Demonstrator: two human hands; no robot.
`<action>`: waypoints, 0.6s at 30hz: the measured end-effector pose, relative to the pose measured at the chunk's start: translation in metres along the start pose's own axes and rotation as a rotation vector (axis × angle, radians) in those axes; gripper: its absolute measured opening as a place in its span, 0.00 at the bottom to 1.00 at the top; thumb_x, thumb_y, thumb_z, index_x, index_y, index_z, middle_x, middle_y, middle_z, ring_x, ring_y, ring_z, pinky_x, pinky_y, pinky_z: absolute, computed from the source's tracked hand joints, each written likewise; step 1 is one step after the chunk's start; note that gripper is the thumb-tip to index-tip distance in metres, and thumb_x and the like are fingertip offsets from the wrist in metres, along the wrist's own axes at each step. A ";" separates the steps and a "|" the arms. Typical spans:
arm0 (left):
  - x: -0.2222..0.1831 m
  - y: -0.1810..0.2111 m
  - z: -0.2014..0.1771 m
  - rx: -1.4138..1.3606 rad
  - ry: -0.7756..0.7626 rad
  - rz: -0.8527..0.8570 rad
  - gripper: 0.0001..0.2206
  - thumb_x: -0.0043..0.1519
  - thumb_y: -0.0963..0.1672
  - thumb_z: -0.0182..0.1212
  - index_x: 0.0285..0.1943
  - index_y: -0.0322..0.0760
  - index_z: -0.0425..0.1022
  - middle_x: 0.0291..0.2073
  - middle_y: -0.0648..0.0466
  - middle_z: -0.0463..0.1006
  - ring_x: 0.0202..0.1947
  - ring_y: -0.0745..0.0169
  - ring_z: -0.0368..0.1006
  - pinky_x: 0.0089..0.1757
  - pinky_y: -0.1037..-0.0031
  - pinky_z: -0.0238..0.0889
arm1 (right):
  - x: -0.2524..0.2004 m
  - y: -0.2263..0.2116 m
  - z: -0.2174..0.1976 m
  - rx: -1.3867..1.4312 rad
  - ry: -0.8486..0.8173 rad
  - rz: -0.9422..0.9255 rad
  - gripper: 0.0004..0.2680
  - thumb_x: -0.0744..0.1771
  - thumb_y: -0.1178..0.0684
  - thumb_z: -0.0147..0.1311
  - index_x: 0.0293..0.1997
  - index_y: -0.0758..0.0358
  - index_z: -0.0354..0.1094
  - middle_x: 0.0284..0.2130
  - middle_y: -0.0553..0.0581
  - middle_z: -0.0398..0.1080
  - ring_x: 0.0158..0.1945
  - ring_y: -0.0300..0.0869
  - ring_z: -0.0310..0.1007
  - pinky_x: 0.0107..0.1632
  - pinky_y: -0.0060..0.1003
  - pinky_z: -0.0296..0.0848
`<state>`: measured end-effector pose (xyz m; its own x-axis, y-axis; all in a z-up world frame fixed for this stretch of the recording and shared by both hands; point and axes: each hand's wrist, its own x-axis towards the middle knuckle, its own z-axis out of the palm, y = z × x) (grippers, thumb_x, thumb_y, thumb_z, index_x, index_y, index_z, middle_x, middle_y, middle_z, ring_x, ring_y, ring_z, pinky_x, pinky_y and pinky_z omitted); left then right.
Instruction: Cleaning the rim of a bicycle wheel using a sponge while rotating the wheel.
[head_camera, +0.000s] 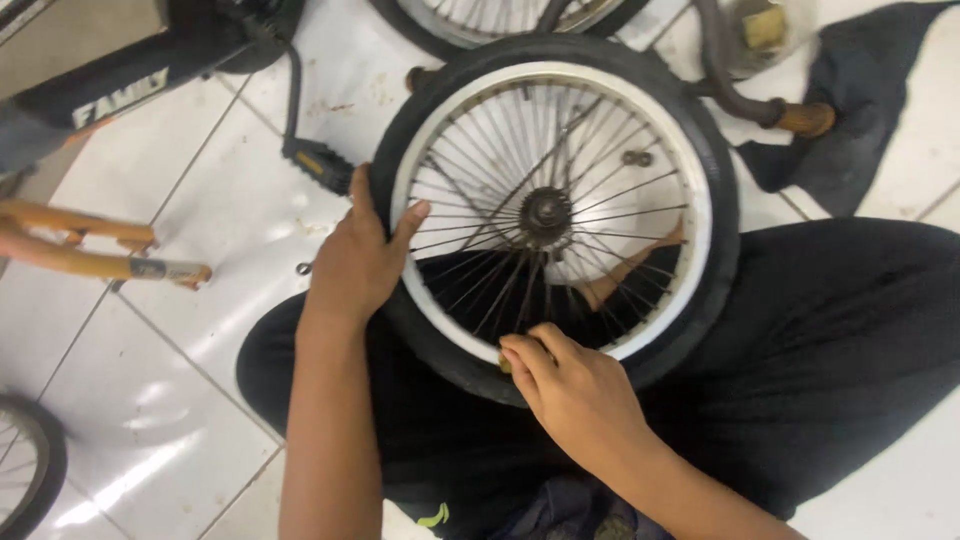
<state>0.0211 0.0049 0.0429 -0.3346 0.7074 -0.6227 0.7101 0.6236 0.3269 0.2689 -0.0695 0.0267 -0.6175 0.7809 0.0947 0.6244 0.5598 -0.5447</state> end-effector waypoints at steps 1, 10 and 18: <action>0.004 0.000 0.002 0.003 0.022 -0.007 0.43 0.63 0.62 0.42 0.83 0.42 0.37 0.63 0.34 0.70 0.61 0.29 0.67 0.54 0.47 0.61 | -0.006 0.005 -0.007 -0.031 0.004 -0.004 0.04 0.68 0.54 0.58 0.45 0.59 0.75 0.35 0.49 0.70 0.23 0.35 0.72 0.20 0.29 0.68; -0.004 0.014 0.003 0.021 0.048 -0.031 0.43 0.64 0.61 0.41 0.83 0.37 0.37 0.56 0.32 0.75 0.55 0.29 0.71 0.50 0.47 0.65 | -0.039 0.023 -0.032 -0.059 0.159 0.199 0.04 0.68 0.53 0.58 0.43 0.60 0.77 0.34 0.48 0.76 0.28 0.35 0.75 0.26 0.27 0.72; -0.003 0.015 0.005 -0.003 0.059 -0.025 0.42 0.64 0.61 0.41 0.82 0.37 0.38 0.59 0.30 0.72 0.57 0.28 0.69 0.50 0.47 0.64 | -0.042 0.039 -0.041 -0.022 0.101 0.148 0.04 0.69 0.52 0.57 0.43 0.57 0.75 0.34 0.47 0.72 0.24 0.35 0.71 0.24 0.28 0.70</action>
<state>0.0361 0.0109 0.0456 -0.3878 0.7102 -0.5876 0.6996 0.6419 0.3141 0.3393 -0.0690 0.0359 -0.4674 0.8785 0.0988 0.7158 0.4416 -0.5409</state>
